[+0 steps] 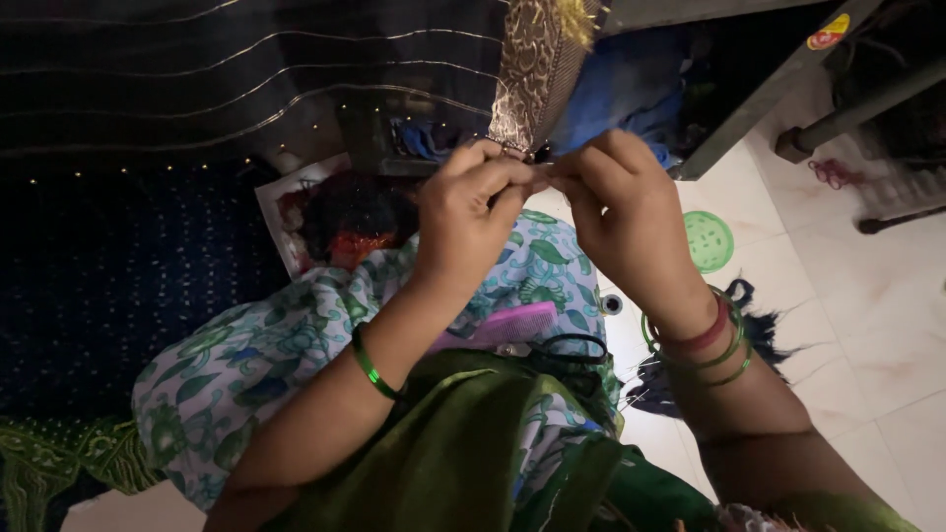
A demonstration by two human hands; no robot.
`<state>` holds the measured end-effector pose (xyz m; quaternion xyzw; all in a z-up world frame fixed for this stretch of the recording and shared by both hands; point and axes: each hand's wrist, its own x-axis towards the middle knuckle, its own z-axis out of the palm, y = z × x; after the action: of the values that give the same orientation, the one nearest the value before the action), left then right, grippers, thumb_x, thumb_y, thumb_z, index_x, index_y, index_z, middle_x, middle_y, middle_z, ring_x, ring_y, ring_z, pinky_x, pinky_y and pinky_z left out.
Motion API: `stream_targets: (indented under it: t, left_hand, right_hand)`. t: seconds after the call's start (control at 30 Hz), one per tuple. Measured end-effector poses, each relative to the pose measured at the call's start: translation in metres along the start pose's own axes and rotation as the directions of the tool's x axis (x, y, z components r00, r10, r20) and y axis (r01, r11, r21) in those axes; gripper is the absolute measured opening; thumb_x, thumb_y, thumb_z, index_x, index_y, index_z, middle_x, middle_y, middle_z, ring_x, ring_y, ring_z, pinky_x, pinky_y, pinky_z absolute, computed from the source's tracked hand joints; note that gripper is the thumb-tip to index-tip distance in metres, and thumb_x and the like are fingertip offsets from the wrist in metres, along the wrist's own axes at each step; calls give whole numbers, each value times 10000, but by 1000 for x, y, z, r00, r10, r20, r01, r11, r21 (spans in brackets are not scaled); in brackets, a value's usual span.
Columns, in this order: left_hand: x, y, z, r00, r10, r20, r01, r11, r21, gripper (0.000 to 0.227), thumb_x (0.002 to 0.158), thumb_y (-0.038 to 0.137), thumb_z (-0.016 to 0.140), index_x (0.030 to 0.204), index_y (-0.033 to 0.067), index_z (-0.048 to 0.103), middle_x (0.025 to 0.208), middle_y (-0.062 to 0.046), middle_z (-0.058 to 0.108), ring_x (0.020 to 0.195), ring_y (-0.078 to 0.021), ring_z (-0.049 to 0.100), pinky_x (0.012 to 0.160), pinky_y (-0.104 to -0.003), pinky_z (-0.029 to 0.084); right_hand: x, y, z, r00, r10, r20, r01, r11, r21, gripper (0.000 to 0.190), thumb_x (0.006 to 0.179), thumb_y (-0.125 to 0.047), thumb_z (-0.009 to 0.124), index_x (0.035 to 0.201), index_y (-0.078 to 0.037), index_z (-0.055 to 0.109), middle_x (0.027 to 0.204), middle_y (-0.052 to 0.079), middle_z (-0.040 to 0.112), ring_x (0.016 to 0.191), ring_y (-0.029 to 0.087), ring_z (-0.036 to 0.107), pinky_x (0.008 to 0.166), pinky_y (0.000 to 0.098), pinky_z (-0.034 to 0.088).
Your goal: Tying hair to a base to create a wig or hair extension.
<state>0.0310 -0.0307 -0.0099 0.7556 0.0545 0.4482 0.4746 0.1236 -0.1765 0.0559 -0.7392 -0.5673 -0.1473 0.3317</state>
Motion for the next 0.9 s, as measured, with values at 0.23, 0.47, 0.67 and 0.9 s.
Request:
stream_targets:
  t: [0.23,0.47,0.67,0.9]
  left_hand:
    - [-2,4,-6,997,-78,24,81,989,-121,84,951,34,758,1005,0,704,966,-57,668,832,-117,669,737,-260,545]
    - [-8,-19,0,908,-388,155,406,729,-552,66,1004,40,698,1048,4,665,948,3,687,878,-59,621,802,-229,516]
    - [0,19,-11,998,-42,-36,48,981,189,122,916,-12,700,1003,6,616,922,-87,680,855,-181,665,815,-292,512]
    - [-5,-13,-8,934,-299,197,354,856,-377,49,1005,44,676,1032,8,657,967,-119,655,867,-216,675,811,-278,528]
  right_hand:
    - [14,-14,9,983,-152,-105,153,988,-1,238,909,98,701,1103,-16,621,1090,150,625,990,358,593,841,431,489]
    - [13,-10,16,986,-139,-88,148,984,99,307,902,128,720,1165,-22,674,1067,103,685,991,285,660,844,364,545]
    - [17,-13,18,970,-237,-62,232,970,-74,305,831,105,729,1115,-1,703,1014,129,664,935,339,605,805,429,494]
    - [7,16,13,959,222,176,-283,731,621,151,964,52,713,1095,-20,726,1058,110,685,933,276,678,816,319,557]
